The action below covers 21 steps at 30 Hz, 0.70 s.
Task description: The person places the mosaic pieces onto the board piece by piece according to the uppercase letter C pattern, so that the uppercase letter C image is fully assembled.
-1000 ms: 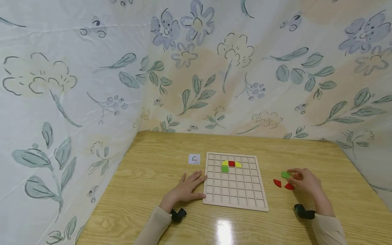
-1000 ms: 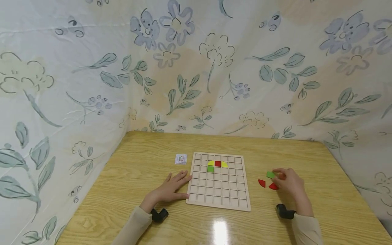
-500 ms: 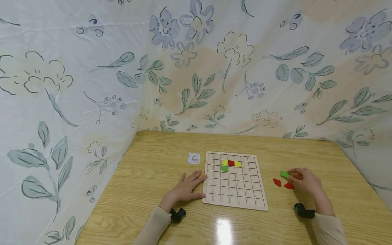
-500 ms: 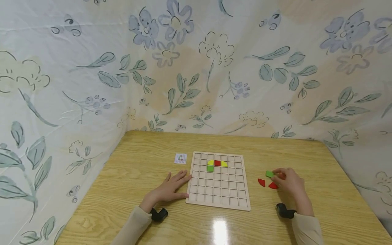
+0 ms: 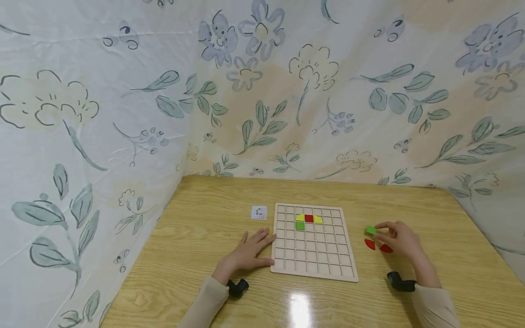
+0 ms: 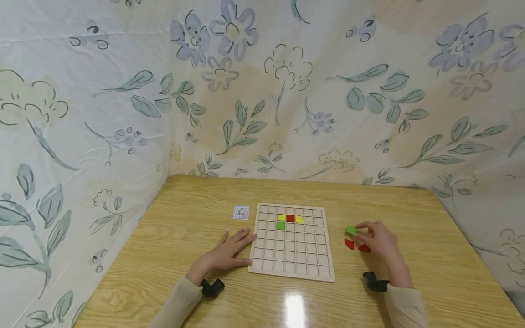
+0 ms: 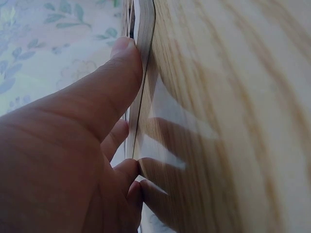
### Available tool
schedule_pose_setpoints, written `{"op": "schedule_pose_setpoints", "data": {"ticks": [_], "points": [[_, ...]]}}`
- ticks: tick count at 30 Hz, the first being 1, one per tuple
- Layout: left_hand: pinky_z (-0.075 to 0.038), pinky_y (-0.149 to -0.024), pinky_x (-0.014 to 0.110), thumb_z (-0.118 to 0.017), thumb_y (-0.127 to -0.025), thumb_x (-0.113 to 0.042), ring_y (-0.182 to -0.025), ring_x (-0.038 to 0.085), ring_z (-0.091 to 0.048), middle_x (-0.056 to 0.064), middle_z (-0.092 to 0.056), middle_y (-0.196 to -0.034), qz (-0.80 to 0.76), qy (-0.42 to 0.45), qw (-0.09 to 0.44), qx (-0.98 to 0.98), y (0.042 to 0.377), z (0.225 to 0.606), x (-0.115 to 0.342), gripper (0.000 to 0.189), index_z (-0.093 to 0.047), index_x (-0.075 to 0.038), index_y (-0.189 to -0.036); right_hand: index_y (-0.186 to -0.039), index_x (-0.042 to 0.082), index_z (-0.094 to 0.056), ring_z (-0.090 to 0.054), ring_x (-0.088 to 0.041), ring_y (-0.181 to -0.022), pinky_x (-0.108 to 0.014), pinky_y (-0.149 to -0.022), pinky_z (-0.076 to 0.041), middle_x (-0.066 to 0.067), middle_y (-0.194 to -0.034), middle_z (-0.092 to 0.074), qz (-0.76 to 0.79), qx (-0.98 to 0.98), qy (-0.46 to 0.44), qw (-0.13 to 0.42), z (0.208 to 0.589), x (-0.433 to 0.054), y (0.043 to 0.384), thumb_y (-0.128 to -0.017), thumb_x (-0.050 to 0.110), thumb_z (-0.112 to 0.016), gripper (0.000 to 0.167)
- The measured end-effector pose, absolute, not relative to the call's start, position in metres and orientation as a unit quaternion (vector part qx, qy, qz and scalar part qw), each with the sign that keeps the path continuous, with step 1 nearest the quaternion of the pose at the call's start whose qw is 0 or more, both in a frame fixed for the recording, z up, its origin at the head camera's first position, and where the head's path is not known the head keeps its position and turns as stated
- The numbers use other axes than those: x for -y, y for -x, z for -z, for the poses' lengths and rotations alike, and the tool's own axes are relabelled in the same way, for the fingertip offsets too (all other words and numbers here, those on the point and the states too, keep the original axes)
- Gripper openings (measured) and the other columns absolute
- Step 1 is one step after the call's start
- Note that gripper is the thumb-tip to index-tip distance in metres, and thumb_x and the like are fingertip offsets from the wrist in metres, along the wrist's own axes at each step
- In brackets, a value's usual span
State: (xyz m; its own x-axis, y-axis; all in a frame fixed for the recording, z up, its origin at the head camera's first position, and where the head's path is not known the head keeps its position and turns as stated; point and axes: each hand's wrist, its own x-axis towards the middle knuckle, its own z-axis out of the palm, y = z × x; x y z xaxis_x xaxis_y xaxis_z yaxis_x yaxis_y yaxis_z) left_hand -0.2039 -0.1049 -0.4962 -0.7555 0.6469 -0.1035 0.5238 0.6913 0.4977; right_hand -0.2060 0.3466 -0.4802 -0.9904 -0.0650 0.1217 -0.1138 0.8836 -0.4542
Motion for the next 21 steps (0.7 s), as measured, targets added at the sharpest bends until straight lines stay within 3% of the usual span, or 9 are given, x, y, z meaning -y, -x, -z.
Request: {"op": "schedule_pose_setpoints", "data": {"ticks": [21], "points": [[-0.003,-0.111,0.059,-0.054,-0.090,-0.047,-0.143,0.028,-0.010,0.010,-0.014,-0.155,-0.229,-0.318,0.140,-0.909,0.202,0.495,0.105,0.072,-0.025,-0.018,-0.148,-0.104,0.007,-0.068,-0.038,-0.015,-0.065,-0.027,-0.053,-0.030,-0.006,-0.078,-0.045,-0.270,0.958,-0.083,0.044,0.479,-0.306,0.210,-0.083,0.025,-0.071,0.029]]}}
